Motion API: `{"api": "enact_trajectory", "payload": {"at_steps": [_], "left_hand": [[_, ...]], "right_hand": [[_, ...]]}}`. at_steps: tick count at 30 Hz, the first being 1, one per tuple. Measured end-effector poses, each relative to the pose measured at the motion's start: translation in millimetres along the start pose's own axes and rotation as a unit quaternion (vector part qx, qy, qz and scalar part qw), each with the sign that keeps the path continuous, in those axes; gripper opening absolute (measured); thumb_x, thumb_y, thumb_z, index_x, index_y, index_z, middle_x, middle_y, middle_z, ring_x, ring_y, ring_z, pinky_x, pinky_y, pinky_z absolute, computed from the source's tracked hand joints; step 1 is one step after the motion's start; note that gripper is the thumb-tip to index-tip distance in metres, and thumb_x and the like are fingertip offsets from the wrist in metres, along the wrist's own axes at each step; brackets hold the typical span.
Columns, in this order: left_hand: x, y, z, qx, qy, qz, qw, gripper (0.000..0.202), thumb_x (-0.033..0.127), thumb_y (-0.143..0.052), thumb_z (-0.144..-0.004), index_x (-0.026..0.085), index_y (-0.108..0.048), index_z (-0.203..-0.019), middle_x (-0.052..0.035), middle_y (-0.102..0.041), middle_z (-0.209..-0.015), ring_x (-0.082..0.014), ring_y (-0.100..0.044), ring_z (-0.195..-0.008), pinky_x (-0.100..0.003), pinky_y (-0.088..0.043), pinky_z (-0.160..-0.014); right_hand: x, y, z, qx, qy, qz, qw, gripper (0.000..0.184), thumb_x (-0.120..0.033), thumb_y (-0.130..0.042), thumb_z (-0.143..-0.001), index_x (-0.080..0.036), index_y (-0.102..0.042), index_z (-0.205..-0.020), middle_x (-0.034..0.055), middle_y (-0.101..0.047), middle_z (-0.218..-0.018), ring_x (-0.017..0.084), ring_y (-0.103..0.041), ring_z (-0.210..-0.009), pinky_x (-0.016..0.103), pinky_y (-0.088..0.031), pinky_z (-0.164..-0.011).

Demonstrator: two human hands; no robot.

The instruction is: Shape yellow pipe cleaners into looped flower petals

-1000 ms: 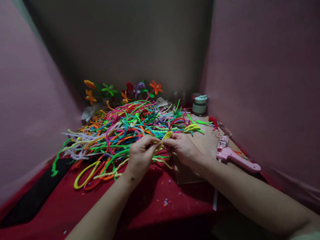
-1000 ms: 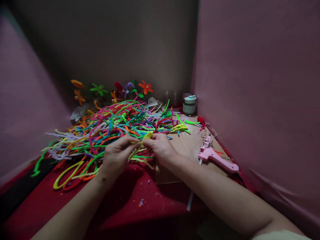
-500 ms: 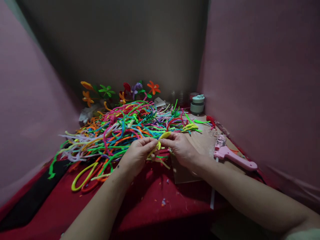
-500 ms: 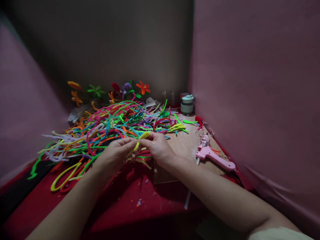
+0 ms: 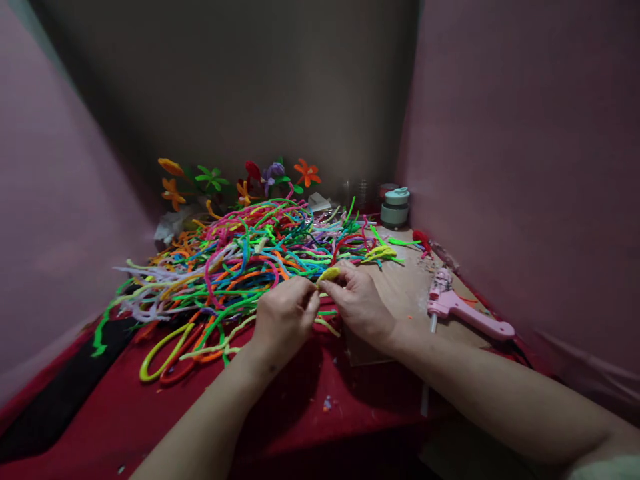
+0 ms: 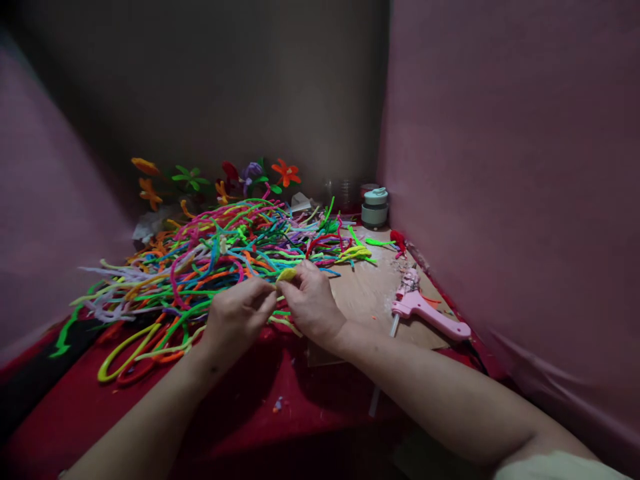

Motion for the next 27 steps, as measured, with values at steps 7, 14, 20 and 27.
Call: {"api": "enact_trajectory", "payload": {"at_steps": [7, 14, 20, 27], "left_hand": [[11.6, -1.5, 7.7, 0.085, -0.210, -0.257, 0.940, 0.017, 0.017, -0.046, -0.083, 0.016, -0.058, -0.070, -0.0049, -0.057, -0.066, -0.0173, -0.050, -0.065, -0.034, -0.034, -0.065], [-24.6, 0.5, -6.7, -0.064, 0.212, 0.423, 0.879, 0.023, 0.025, -0.062, -0.073, 0.015, -0.057, -0.093, -0.0027, -0.061, -0.077, -0.0116, -0.055, -0.060, -0.023, -0.044, -0.052], [-15.2, -12.8, 0.6, -0.259, 0.287, 0.658, 0.646, 0.020, 0.029, -0.054, -0.079, 0.010, -0.060, -0.075, -0.0003, -0.055, -0.049, -0.0049, -0.039, -0.029, -0.015, -0.031, -0.026], [-7.2, -16.3, 10.5, -0.308, 0.225, 0.714, 0.587, 0.033, 0.037, -0.046, -0.084, 0.009, -0.062, -0.081, -0.0037, -0.060, -0.054, -0.0043, -0.037, -0.026, -0.015, -0.032, -0.024]], "right_hand": [[1.9, -7.0, -0.3, -0.045, -0.152, -0.243, 0.957, 0.014, -0.028, -0.064, -0.063, -0.015, -0.058, -0.066, -0.0019, -0.056, -0.064, 0.012, -0.048, -0.063, 0.026, -0.040, -0.065], [-4.5, 3.0, -8.2, -0.073, -0.152, -0.296, 0.940, 0.018, -0.028, -0.071, -0.060, -0.015, -0.059, -0.066, -0.0032, -0.056, -0.060, 0.010, -0.051, -0.058, 0.024, -0.041, -0.061], [-11.0, 1.3, -7.3, -0.144, -0.111, -0.301, 0.936, 0.016, -0.026, -0.072, -0.062, -0.015, -0.061, -0.067, -0.0021, -0.059, -0.064, 0.009, -0.054, -0.062, 0.024, -0.043, -0.065], [-15.4, 1.8, -4.8, -0.167, -0.081, -0.261, 0.947, 0.008, -0.020, -0.065, -0.069, -0.015, -0.059, -0.069, -0.0035, -0.054, -0.061, 0.008, -0.050, -0.058, 0.022, -0.041, -0.059]]}}
Point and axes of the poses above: each hand's wrist, its own z-axis away from the middle knuckle, its own y-axis out of the back of the hand, x = y × z, the point moved 3 cm from there along -z, towards the middle knuckle
